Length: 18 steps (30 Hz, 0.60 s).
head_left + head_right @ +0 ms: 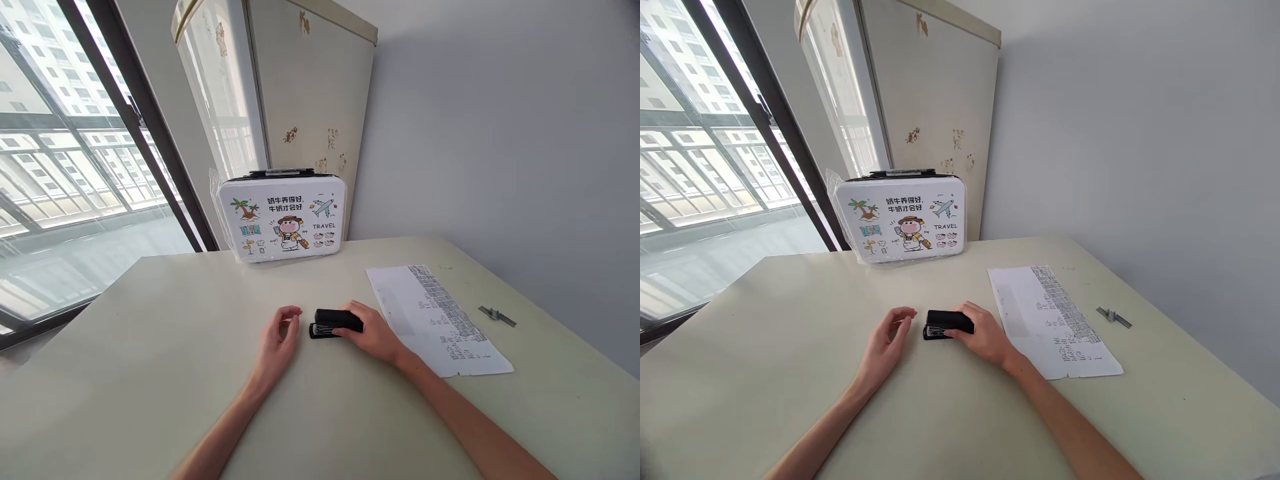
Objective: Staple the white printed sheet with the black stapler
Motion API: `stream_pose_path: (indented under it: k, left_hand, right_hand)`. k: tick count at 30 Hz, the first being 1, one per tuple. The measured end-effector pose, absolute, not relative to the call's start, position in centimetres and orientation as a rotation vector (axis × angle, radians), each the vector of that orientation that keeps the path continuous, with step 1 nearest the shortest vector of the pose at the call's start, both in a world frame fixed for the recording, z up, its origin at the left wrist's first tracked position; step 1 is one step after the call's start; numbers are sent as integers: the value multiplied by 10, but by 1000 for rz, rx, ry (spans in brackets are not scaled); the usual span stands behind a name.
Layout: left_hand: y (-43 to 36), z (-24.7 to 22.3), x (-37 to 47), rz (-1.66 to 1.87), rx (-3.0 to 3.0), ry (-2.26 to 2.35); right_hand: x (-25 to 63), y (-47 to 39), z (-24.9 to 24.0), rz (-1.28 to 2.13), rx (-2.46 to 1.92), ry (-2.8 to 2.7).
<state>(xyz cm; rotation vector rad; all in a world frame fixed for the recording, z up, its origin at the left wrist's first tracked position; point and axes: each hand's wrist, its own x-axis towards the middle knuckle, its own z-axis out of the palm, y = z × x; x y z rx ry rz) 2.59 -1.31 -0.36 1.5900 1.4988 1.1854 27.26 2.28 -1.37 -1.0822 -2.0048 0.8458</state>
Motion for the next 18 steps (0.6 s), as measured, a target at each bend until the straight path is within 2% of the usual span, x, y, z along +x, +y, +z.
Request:
stream_pose_path:
  k: [10, 18]
  left_hand:
    - [-10, -2, 27, 1177, 1537, 1539]
    - [-11, -3, 28, 1264, 1433, 1582]
  right_hand:
    - [276, 17, -25, 854, -1288, -1636]
    - [278, 20, -33, 860, -1318, -1584]
